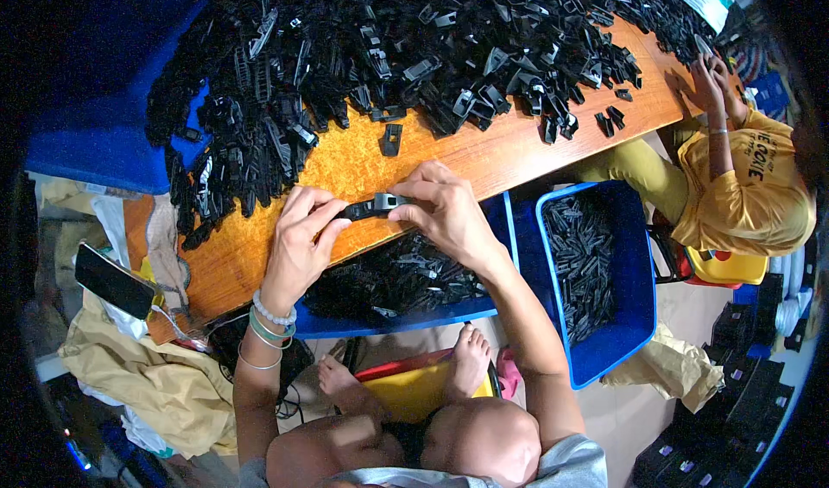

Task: The person repeatedly assembles black plastic components by fitting smaller plastic pieces onto base parts by hand, then drops the assembled pieces into a blue container.

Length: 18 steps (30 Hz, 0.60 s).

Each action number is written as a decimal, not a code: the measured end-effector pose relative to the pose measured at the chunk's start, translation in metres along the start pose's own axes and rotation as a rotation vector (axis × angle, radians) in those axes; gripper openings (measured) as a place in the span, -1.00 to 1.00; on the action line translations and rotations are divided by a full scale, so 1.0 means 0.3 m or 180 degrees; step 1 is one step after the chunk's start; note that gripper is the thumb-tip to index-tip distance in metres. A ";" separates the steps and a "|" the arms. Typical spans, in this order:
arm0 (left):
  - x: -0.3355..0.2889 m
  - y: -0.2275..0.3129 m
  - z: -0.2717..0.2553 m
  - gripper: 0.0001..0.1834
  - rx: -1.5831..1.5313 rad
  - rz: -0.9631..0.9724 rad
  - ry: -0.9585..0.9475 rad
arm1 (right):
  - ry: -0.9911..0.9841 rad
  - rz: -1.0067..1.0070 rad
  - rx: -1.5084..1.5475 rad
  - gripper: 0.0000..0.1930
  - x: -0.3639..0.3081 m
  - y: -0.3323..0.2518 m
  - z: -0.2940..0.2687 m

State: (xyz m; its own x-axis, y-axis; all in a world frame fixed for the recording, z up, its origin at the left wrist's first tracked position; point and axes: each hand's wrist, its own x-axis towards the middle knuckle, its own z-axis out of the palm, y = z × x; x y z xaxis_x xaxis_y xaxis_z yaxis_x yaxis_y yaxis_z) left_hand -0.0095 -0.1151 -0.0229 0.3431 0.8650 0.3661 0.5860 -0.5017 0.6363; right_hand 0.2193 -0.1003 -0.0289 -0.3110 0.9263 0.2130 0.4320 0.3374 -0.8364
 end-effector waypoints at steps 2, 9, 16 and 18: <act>0.002 0.003 0.004 -0.81 -0.0110 0.0010 -0.0059 | -0.0069 -0.0101 -0.0053 -0.70 0.018 0.006 -0.010; 0.025 -0.014 0.034 -0.79 -0.0142 0.0242 -0.0026 | -0.0272 -0.0573 -0.0180 -0.69 0.061 0.026 0.019; 0.117 -0.050 -0.057 -0.77 0.0885 0.0482 0.0378 | -0.1001 -0.0260 -0.0055 -0.71 0.039 -0.010 -0.118; 0.185 -0.065 -0.079 -0.75 0.2216 0.0701 0.0547 | -0.0336 0.0454 0.0114 -0.70 0.077 -0.034 -0.125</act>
State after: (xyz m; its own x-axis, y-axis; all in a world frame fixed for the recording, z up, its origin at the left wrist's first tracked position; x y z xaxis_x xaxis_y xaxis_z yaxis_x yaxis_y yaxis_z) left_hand -0.0193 -0.0574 0.0011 0.4201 0.7040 0.5726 0.8656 -0.5004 -0.0198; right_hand 0.2393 -0.0760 0.0034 -0.3367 0.9408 0.0382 0.4483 0.1958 -0.8722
